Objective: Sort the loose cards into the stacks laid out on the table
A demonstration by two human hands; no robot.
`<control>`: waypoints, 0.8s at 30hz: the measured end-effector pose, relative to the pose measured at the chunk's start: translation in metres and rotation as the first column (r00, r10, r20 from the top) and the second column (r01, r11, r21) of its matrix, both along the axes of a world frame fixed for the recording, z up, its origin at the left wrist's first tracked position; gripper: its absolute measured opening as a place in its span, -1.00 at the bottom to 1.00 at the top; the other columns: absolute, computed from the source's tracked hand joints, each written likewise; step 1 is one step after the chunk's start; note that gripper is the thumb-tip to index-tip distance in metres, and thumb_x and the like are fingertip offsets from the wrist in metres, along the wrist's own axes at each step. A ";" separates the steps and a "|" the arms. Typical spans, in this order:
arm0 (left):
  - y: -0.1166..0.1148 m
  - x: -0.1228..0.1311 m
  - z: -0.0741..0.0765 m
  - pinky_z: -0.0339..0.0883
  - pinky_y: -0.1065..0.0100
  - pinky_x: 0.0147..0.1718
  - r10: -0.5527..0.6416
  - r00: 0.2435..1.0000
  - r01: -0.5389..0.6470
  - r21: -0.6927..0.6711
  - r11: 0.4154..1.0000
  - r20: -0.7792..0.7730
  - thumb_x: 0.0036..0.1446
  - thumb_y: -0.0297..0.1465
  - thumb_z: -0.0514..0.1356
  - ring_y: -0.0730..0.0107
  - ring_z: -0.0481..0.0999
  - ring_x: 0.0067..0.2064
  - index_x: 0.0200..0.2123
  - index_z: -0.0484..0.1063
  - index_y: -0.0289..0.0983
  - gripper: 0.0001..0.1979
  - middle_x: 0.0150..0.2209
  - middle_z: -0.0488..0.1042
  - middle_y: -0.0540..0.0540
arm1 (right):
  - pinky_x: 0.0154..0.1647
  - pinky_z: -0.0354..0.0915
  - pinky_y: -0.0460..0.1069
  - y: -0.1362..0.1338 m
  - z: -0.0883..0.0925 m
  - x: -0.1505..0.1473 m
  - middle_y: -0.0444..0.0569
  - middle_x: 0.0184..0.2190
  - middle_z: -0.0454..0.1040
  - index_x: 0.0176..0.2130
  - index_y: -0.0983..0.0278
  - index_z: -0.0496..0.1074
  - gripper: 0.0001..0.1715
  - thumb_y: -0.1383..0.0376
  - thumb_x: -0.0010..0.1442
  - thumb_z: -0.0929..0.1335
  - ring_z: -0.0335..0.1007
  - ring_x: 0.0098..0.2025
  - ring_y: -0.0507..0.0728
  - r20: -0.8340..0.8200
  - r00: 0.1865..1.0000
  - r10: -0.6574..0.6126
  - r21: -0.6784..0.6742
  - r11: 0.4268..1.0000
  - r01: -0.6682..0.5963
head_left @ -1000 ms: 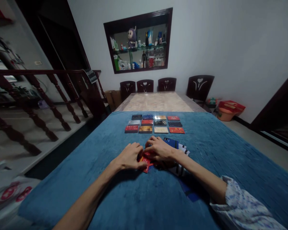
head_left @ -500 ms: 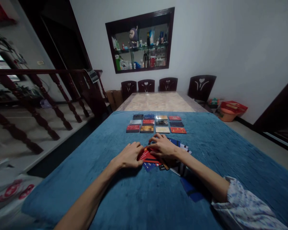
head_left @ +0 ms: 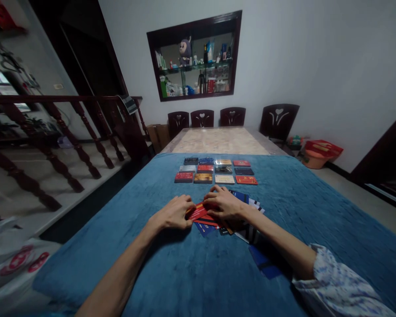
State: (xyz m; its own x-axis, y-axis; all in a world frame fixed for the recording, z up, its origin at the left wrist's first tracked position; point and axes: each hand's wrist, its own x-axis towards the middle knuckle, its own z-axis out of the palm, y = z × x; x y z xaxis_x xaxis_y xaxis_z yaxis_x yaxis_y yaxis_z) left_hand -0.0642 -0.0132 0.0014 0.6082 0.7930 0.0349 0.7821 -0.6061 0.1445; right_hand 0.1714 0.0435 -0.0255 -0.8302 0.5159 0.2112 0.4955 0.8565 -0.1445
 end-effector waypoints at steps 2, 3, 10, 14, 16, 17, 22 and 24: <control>0.002 -0.001 0.001 0.24 0.28 -0.22 -0.006 1.000 0.006 0.002 1.000 0.010 0.01 -0.40 0.21 0.26 0.38 -0.23 -0.33 0.51 -0.22 -0.88 -0.28 0.42 -0.10 | -0.03 0.13 0.21 0.000 -0.001 0.000 0.05 0.02 0.52 0.00 0.18 0.54 -0.64 0.13 0.24 0.36 0.18 0.05 0.31 -0.016 1.000 0.022 -0.018 1.000 -0.023; 0.003 -0.002 0.002 0.24 0.28 -0.23 -0.007 1.000 0.007 0.001 1.000 0.018 0.00 -0.41 0.21 0.25 0.38 -0.24 -0.36 0.51 -0.23 -0.90 -0.30 0.43 -0.10 | -0.03 0.13 0.20 0.001 -0.001 -0.001 0.04 0.03 0.52 0.00 0.18 0.54 -0.64 0.14 0.24 0.36 0.18 0.05 0.31 -0.023 0.999 0.032 -0.026 0.999 -0.032; 0.012 -0.014 0.004 0.27 0.36 -0.25 -0.003 0.978 0.017 -0.061 0.998 0.207 0.05 -0.42 0.18 0.34 0.45 -0.29 -0.34 0.62 -0.25 -0.80 -0.38 0.52 -0.06 | -0.09 0.16 0.12 0.012 -0.005 -0.007 0.00 -0.06 0.57 -0.03 0.14 0.56 -0.70 0.23 0.25 0.35 0.23 0.00 0.26 -0.056 0.998 -0.029 -0.081 0.996 0.024; 0.015 -0.021 0.004 0.30 0.41 -0.25 0.060 0.941 -0.034 -0.082 0.996 0.333 0.07 -0.40 0.18 0.38 0.48 -0.30 -0.31 0.65 -0.24 -0.78 -0.36 0.56 -0.05 | -0.08 0.16 0.10 0.017 -0.002 -0.012 -0.01 -0.13 0.60 -0.07 0.12 0.58 -0.73 0.27 0.24 0.36 0.26 -0.01 0.25 -0.063 0.993 -0.104 -0.120 0.988 0.096; 0.017 -0.024 0.004 0.31 0.42 -0.26 0.083 0.925 -0.055 -0.086 0.995 0.371 0.09 -0.38 0.16 0.40 0.49 -0.32 -0.34 0.65 -0.23 -0.77 -0.37 0.57 -0.03 | -0.09 0.17 0.08 0.018 0.000 -0.015 0.00 -0.15 0.61 -0.08 0.14 0.58 -0.73 0.29 0.23 0.36 0.28 -0.02 0.24 -0.057 0.988 -0.141 -0.129 0.983 0.133; 0.018 -0.025 0.004 0.32 0.42 -0.26 0.093 0.919 -0.063 -0.090 0.994 0.384 0.11 -0.38 0.15 0.40 0.49 -0.32 -0.35 0.65 -0.23 -0.76 -0.37 0.58 -0.03 | -0.10 0.17 0.06 0.019 0.001 -0.015 0.00 -0.15 0.61 -0.09 0.16 0.58 -0.74 0.29 0.23 0.36 0.29 -0.03 0.23 -0.052 0.986 -0.158 -0.132 0.980 0.150; 0.023 -0.029 0.000 0.31 0.41 -0.26 0.117 0.906 -0.094 -0.077 0.993 0.406 0.11 -0.41 0.10 0.41 0.49 -0.33 -0.41 0.61 -0.25 -0.74 -0.38 0.59 -0.04 | -0.16 0.18 -0.02 0.017 -0.001 -0.019 0.00 -0.21 0.59 -0.18 0.21 0.57 -0.81 0.30 0.24 0.35 0.34 -0.05 0.20 -0.043 0.970 -0.240 -0.128 0.964 0.232; 0.024 -0.030 -0.002 0.31 0.41 -0.28 0.101 0.908 -0.088 -0.049 0.995 0.407 0.11 -0.42 0.07 0.41 0.48 -0.35 -0.44 0.60 -0.25 -0.72 -0.41 0.58 -0.04 | -0.16 0.19 -0.02 0.016 -0.002 -0.021 0.00 -0.24 0.59 -0.22 0.23 0.56 -0.85 0.31 0.24 0.36 0.35 -0.09 0.19 -0.061 0.964 -0.259 -0.117 0.961 0.251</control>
